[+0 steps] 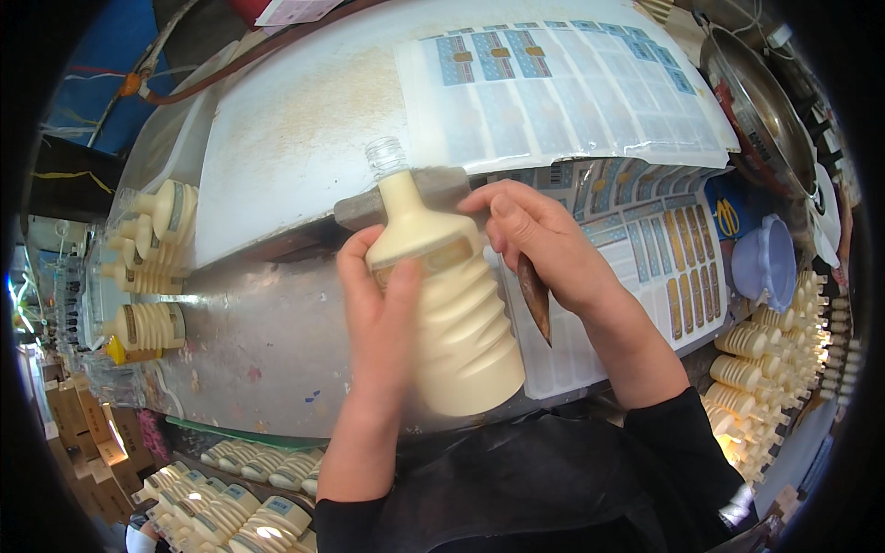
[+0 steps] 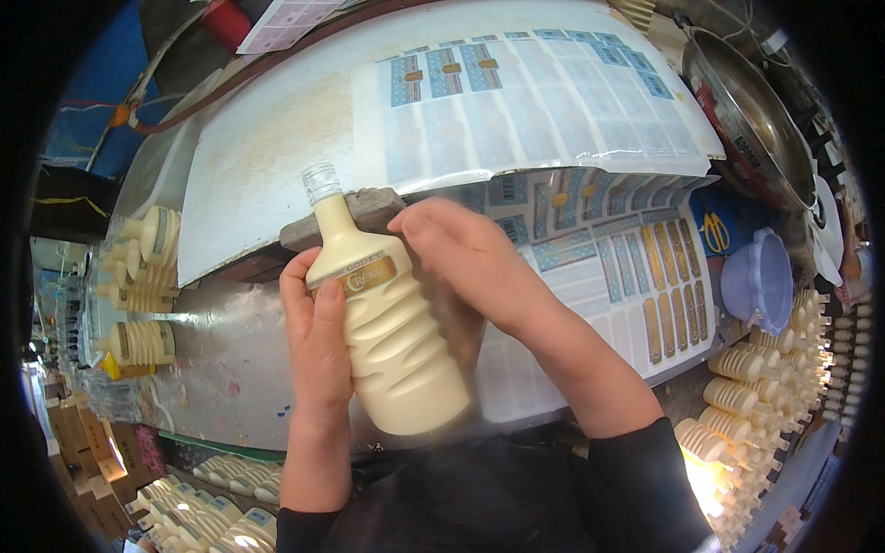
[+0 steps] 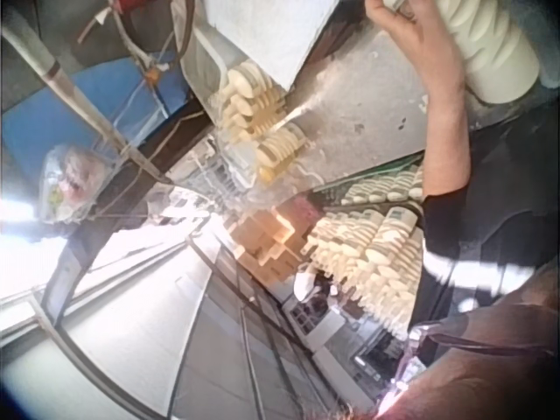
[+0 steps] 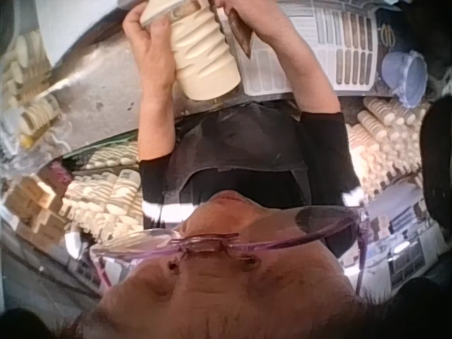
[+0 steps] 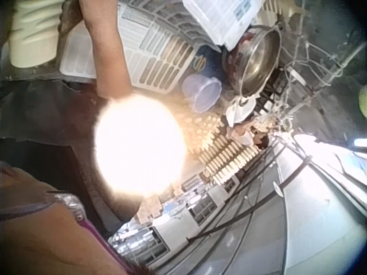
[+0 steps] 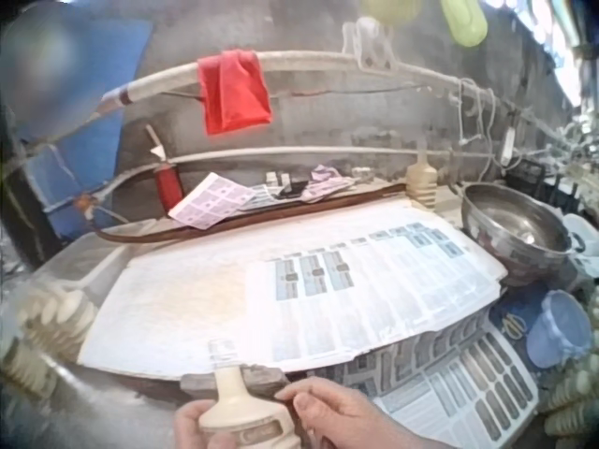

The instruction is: The person applies adhesive labels to cream-colored plastic bottles at a workbench. They peel each label from a sheet, position it on the bottle, and smooth it down, repeating the process for multiple bottles.

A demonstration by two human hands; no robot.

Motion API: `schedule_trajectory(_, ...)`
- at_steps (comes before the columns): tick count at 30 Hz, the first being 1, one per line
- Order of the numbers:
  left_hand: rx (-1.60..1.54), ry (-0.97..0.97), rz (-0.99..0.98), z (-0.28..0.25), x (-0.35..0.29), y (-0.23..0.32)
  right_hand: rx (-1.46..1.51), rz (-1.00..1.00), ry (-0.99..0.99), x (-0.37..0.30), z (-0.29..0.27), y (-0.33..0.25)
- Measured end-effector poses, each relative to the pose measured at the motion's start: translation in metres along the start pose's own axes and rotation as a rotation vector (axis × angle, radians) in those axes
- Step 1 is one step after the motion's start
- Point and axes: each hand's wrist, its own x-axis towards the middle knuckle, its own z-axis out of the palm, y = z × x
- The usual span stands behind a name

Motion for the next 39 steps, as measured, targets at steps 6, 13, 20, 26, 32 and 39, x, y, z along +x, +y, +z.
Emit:
schedule_trajectory(6,-0.010,-0.019,0.008,0.004,-0.002,0.007,-0.244,-0.054,0.055,-0.002,0.020,0.012)
schedule_trajectory(13,-0.045,-0.021,0.017,0.005,-0.001,0.009,-0.191,-0.077,0.080,0.000,0.024,0.016)
schedule_trajectory(20,-0.028,-0.010,0.010,0.003,-0.001,0.003,0.103,-0.094,0.131,0.001,-0.011,-0.001)
schedule_trajectory(26,-0.065,-0.030,0.001,0.001,0.000,0.002,-0.027,-0.189,0.203,-0.027,0.015,-0.016)
schedule_trajectory(32,-0.082,-0.012,-0.005,0.000,0.000,0.000,-0.666,-0.562,0.579,-0.035,0.026,-0.010)
schedule_trajectory(39,-0.143,-0.021,-0.053,-0.006,0.000,0.003,-0.787,-0.993,0.163,-0.048,0.034,0.001)
